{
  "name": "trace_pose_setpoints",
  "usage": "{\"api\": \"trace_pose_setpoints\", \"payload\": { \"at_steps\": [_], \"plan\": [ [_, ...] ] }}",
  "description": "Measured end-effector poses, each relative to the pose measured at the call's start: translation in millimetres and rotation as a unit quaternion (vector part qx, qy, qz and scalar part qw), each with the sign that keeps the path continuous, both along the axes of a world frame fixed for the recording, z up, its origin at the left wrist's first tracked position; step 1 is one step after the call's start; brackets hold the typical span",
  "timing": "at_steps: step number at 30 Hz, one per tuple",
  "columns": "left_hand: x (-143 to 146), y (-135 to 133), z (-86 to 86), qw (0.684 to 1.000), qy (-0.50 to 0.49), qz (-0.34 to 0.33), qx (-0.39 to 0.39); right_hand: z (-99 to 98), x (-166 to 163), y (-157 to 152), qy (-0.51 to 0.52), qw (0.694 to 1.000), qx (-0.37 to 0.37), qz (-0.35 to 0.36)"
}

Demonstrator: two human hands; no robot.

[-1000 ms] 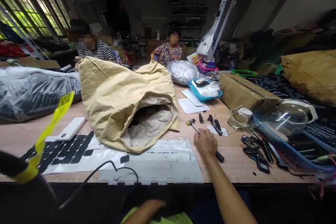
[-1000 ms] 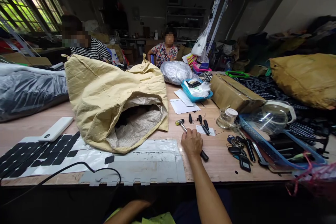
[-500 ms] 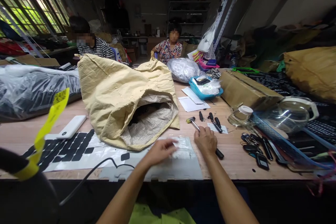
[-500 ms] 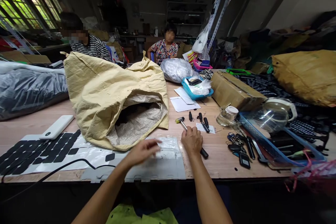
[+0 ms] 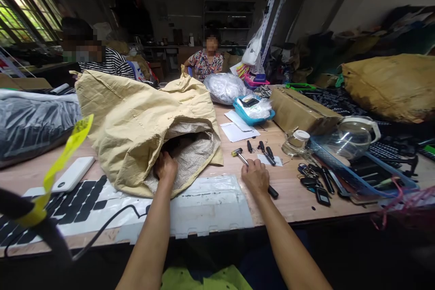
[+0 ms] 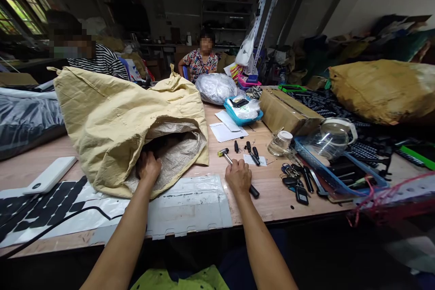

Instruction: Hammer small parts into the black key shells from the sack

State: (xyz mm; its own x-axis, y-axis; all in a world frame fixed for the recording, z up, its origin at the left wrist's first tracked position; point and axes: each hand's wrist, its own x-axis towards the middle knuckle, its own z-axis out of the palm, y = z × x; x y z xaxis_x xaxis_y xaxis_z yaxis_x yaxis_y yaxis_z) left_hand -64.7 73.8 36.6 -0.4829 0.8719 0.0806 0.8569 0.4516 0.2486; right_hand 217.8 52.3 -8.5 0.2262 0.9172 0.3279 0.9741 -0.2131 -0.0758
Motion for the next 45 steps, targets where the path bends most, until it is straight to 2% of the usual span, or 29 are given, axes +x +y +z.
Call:
{"api": "trace_pose_setpoints", "payload": {
  "at_steps": [4, 8, 10, 12, 14, 16, 18, 20, 23, 26, 45],
  "plan": [
    [8, -11, 5.8, 1.000, 0.003, -0.006, -0.029, -0.5, 0, 1, -0.002, 1.000, 0.005, 0.001],
    [8, -23, 4.5, 0.999, -0.020, -0.014, -0.028, -2.7, 0, 1, -0.005, 1.000, 0.019, 0.004],
    [5, -30, 3.0, 0.999, -0.049, -0.004, -0.003, -3.9, 1, 2, -0.004, 1.000, 0.024, 0.006],
    [5, -38, 1.6, 0.995, -0.079, -0.021, 0.057, -4.9, 1, 2, -0.004, 1.000, 0.025, 0.008],
    [10, -48, -1.1, 0.980, -0.118, -0.100, 0.126, -5.4, 2, 1, -0.003, 1.000, 0.024, 0.009],
    [23, -57, -6.6, 0.945, -0.168, -0.232, 0.155, -5.7, 2, 1, -0.002, 1.000, 0.023, 0.011],
    [40, -64, -15.5, 0.900, -0.204, -0.359, 0.140, -5.7, 3, 1, -0.001, 1.000, 0.022, 0.011],
    [55, -67, -26.5, 0.873, -0.210, -0.426, 0.109, -6.0, 3, 1, 0.001, 1.000, 0.021, 0.007],
    [69, -67, -41.0, 0.878, -0.204, -0.425, 0.079, -7.1, 4, 1, 0.001, 1.000, 0.024, 0.004],
    [70, -65, -47.3, 0.883, -0.220, -0.409, 0.069, -8.6, 5, 1, -0.001, 0.999, 0.031, 0.007],
    [68, -62, -54.5, 0.875, -0.263, -0.401, 0.059, -11.4, 7, 2, -0.004, 0.999, 0.040, 0.011]
  ]
}}
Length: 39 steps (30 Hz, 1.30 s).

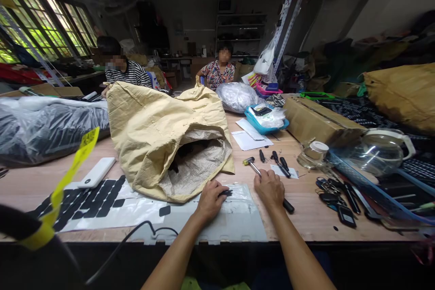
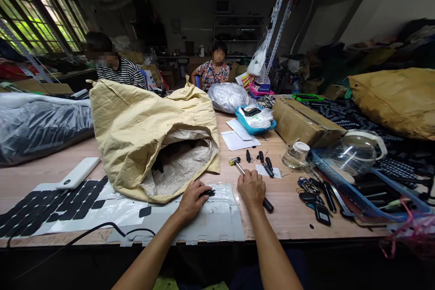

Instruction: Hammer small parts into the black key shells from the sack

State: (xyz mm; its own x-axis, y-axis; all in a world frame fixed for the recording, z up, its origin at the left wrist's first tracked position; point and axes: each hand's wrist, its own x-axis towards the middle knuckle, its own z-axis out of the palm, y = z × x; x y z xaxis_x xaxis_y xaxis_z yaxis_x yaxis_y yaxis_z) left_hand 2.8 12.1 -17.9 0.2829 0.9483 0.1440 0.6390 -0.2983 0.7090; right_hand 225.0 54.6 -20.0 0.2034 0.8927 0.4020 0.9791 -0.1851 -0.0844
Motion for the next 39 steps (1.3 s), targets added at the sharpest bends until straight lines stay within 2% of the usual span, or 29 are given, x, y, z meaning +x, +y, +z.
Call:
{"api": "trace_pose_setpoints", "payload": {
  "at_steps": [9, 29, 39],
  "plan": [
    [1, -2, 1.0, 1.000, -0.004, 0.006, -0.018, -8.4, 6, 1, -0.009, 0.999, 0.035, 0.014],
    [8, -3, 0.0, 0.999, -0.003, 0.021, -0.037, -11.4, 10, 2, -0.016, 0.999, 0.041, 0.017],
    [7, -3, 0.6, 0.998, -0.029, 0.024, -0.043, -3.9, 8, -2, -0.016, 1.000, 0.021, 0.011]
  ]
}}
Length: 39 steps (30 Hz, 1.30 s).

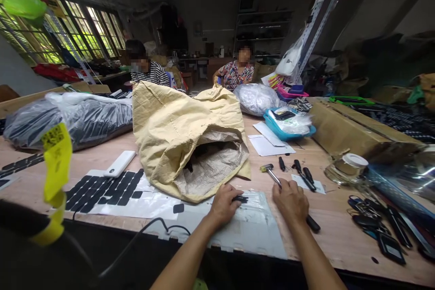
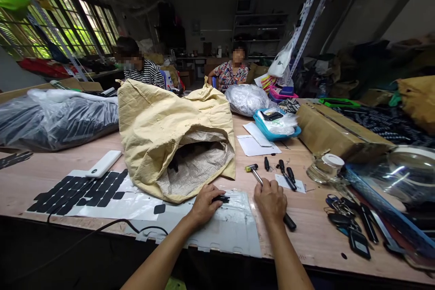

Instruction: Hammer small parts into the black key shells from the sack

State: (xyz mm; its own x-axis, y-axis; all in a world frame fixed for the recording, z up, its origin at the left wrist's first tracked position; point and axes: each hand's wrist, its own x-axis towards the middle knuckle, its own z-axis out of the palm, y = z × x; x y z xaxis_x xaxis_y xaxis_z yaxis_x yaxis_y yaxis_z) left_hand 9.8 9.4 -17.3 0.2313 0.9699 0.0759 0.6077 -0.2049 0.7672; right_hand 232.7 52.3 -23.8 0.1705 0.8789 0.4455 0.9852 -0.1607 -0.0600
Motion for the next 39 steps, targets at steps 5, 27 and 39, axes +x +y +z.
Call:
{"api": "trace_pose_setpoints", "payload": {
  "at_steps": [5, 27, 39],
  "plan": [
    [0.0, 0.5, 0.1, 1.000, -0.011, 0.001, -0.006, -0.6, 0.9, -0.1, 0.001, 1.000, 0.003, 0.003],
    [-2.5, 0.0, 0.1, 0.999, -0.029, 0.009, -0.016, -2.9, -1.4, 0.8, 0.002, 1.000, 0.002, -0.002],
    [-3.4, -0.7, -0.3, 1.000, -0.023, 0.002, -0.002, 0.0, -1.8, -0.8, 0.010, 1.000, -0.001, -0.005]
  ]
}}
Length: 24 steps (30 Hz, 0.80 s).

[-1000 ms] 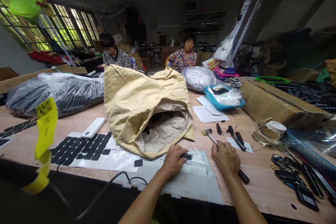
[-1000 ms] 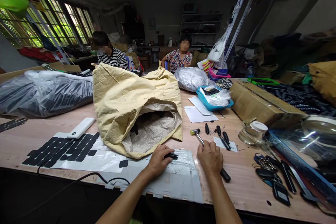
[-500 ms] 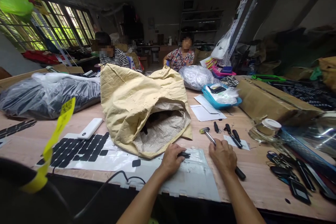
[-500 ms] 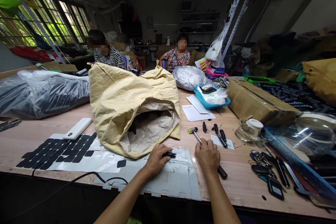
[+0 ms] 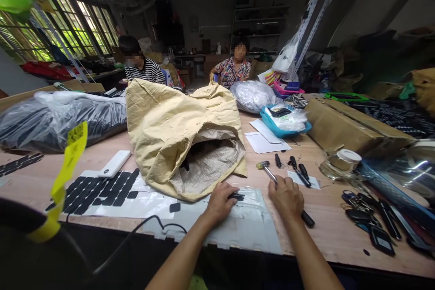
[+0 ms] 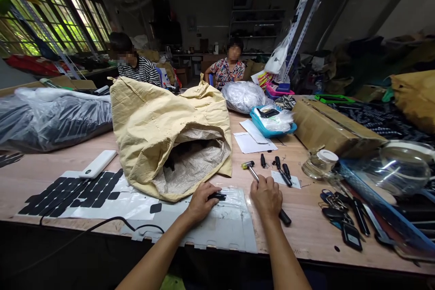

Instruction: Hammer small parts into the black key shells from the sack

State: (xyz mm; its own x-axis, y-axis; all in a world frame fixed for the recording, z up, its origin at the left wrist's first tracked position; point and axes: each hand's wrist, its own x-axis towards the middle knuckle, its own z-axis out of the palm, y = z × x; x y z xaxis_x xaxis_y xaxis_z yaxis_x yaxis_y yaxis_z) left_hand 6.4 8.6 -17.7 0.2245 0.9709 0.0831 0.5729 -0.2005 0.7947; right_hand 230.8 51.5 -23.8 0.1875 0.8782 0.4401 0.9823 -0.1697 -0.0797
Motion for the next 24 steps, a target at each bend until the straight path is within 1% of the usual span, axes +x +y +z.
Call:
{"api": "trace_pose_setpoints", "payload": {
  "at_steps": [8, 16, 24],
  "plan": [
    [-0.3, 0.9, -1.4, 1.000, -0.001, 0.003, -0.007, -2.7, 1.4, 0.9, -0.006, 1.000, 0.012, 0.011],
    [-0.2, 1.2, 3.6, 1.000, -0.007, 0.007, -0.017, -3.6, 1.3, 2.0, 0.002, 1.000, 0.004, 0.009],
    [-0.8, 2.9, -0.3, 1.000, -0.011, 0.013, -0.019, -8.7, 0.1, 5.3, -0.017, 1.000, 0.024, 0.011]
  ]
}}
